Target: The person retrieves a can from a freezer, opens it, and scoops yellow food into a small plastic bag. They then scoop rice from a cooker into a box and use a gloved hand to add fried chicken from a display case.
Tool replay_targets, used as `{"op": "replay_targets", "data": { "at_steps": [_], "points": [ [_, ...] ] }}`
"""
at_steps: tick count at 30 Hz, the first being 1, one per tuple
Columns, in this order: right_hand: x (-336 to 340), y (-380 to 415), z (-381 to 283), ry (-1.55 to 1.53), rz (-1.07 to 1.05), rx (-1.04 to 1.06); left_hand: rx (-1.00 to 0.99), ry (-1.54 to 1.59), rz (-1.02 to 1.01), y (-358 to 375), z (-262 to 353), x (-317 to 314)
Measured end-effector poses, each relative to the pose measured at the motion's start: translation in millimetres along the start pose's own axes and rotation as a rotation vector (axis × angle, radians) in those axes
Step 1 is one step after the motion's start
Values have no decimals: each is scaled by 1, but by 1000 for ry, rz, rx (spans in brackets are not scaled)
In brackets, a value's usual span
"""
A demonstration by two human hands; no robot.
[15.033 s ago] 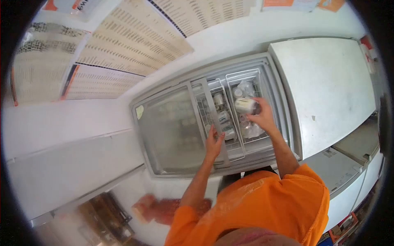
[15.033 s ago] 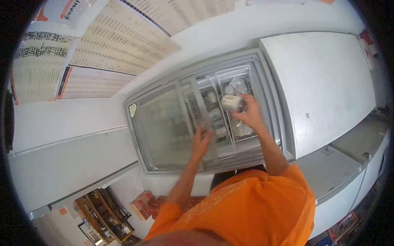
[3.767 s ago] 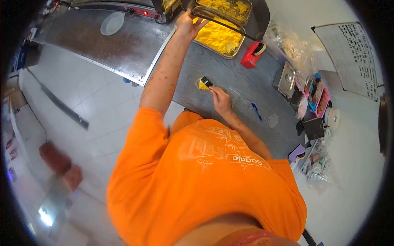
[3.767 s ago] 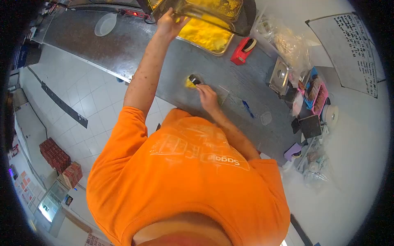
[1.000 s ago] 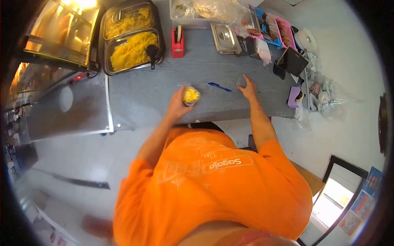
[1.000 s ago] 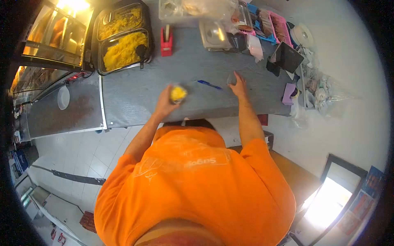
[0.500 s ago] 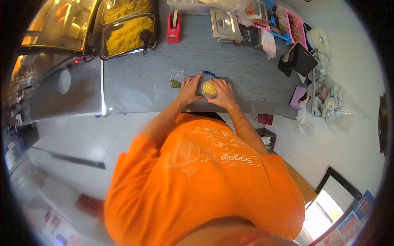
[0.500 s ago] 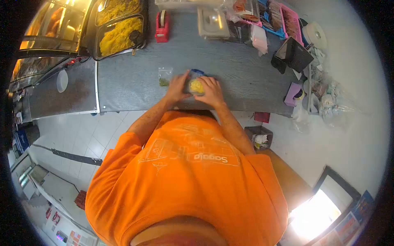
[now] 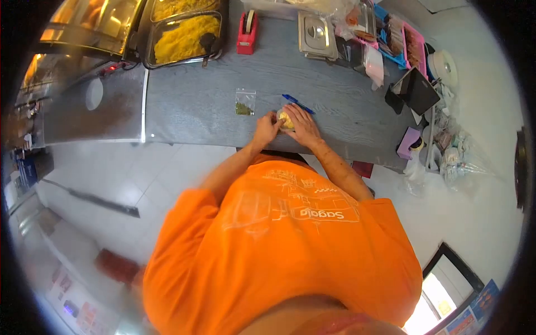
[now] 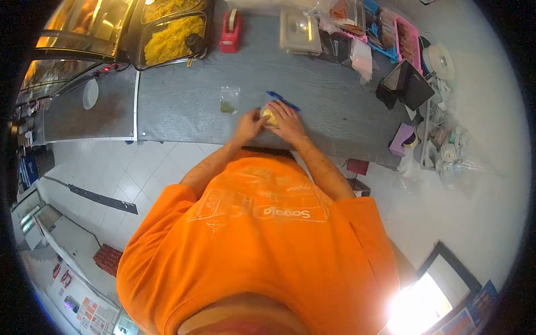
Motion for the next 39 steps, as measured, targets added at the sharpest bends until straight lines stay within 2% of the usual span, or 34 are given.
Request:
{"op": "replay_targets", "data": {
  "at_steps": [1, 4, 5, 7, 8, 10, 11, 13, 16, 20, 22, 23, 25, 29, 31, 32, 34, 35, 36, 37, 38, 39],
  "points": [
    [-2, 0, 1, 2, -21, 5, -13, -101, 33, 2, 5, 2],
    [34, -3, -19, -122, 50, -67, -49, -72, 138, 0, -3, -1],
    [19, 1, -14, -121, 60, -53, -59, -76, 150, -2, -2, 3],
    [-8, 22, 44, -363, 360, -583, -26, -43, 56, -2, -1, 2],
    [-16, 24, 46, -373, 353, -581, -17, -49, 62, 1, -2, 6],
    [-32, 24, 44, -646, 309, -569, 164, 231, -56, 7, -12, 2],
    [-33, 21, 41, -653, 309, -565, 165, 225, -51, 9, -10, 8],
    [-50, 19, 39, -1042, 254, -731, -5, 359, 48, 10, 7, 30],
    [-38, -1, 10, -1096, 174, -676, 75, 471, 50, 13, 16, 48],
    [-63, -21, 30, -1065, 239, -616, 52, 309, 26, -15, 3, 64],
    [-64, -23, 50, -859, 383, -678, -117, -120, 588, -19, 11, 123],
    [-51, -32, 40, -856, 385, -672, -121, -116, 592, -20, 6, 132],
    [-38, -43, 28, -917, 332, -787, -267, -610, 548, -19, 8, 137],
    [-55, -60, 45, -867, 332, -822, -387, -570, 465, -30, 8, 139],
    [-50, -68, 41, -542, 340, -708, -141, -25, 443, -36, -8, 154],
    [-45, -69, 33, -540, 345, -709, -145, -24, 440, -34, 3, 157],
    [-31, -78, 6, -139, 169, -648, -53, 297, 323, -32, 15, 146],
    [-13, -83, -16, -171, 79, -691, -56, 297, 320, -32, 17, 139],
    [-22, -82, -9, -169, 83, -691, -225, 82, 322, -30, 34, 130],
    [-41, -80, 7, -359, 144, -716, -396, -136, 324, -28, 48, 123],
    [-60, -77, 26, -547, 205, -735, -407, -135, 326, -27, 47, 119],
    [-78, -74, 48, -541, 214, -730, -461, -279, 360, -24, 46, 113]
  ]
}}
Point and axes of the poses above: each hand's wrist, its own y-axis away from the middle knuckle, its own x-axis out of the back of the hand, z = x × y, the point moved 8 cm from there along -y, towards the middle knuckle, and after that the axes turned 7 degrees about z, right-handed, at the moved point
